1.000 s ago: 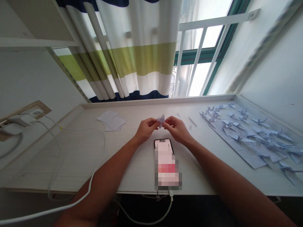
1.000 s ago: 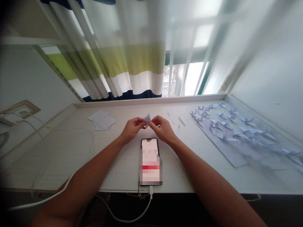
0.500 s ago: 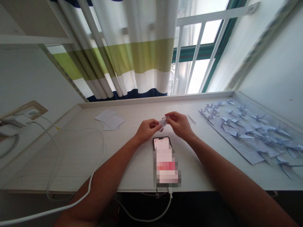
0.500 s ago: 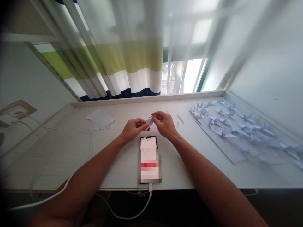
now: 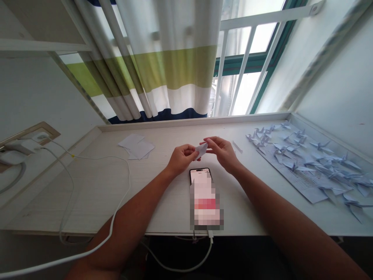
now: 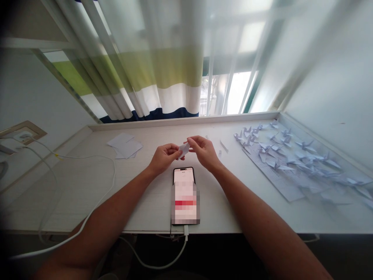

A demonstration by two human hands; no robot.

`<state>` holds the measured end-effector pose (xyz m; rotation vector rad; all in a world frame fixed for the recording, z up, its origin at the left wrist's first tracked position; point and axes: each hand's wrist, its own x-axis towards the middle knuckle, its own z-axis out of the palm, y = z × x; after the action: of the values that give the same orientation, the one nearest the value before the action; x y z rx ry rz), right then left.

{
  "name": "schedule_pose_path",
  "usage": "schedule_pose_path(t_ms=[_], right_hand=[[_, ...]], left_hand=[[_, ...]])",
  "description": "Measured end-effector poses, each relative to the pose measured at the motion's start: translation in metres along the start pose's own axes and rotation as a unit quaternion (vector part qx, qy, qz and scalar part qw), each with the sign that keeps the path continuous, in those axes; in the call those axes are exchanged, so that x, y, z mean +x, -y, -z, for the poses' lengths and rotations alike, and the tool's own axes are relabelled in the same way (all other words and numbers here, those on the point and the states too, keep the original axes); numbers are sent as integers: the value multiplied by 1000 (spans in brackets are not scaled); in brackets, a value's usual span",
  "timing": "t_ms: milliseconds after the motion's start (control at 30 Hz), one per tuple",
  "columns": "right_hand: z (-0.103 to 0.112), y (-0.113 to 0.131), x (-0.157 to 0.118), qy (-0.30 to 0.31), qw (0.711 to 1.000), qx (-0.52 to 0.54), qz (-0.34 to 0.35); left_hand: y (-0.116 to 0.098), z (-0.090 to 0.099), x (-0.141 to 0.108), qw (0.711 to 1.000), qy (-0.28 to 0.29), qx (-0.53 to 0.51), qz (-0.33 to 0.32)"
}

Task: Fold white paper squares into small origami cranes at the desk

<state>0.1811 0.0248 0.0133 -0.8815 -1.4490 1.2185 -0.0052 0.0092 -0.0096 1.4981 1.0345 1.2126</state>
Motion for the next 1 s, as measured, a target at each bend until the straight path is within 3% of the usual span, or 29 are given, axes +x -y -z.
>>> schedule_pose_path(t_ms=[167,333,533,1000], right_hand=[[-3,-7,-1,31,998,-44,16],[-2,-13,2,2,1000,-11,19],[-4,-10,1,19,999,-16,20],[-4,-5,-1,30,994,-101,41]], left_hand=[[-2,-1,-1,1000,-10,8,-15],[0,-2,-2,1000,11,7,-15],[4,0,1,999,33,1,-13],[0,0,2,1000,-9,-19,-10]])
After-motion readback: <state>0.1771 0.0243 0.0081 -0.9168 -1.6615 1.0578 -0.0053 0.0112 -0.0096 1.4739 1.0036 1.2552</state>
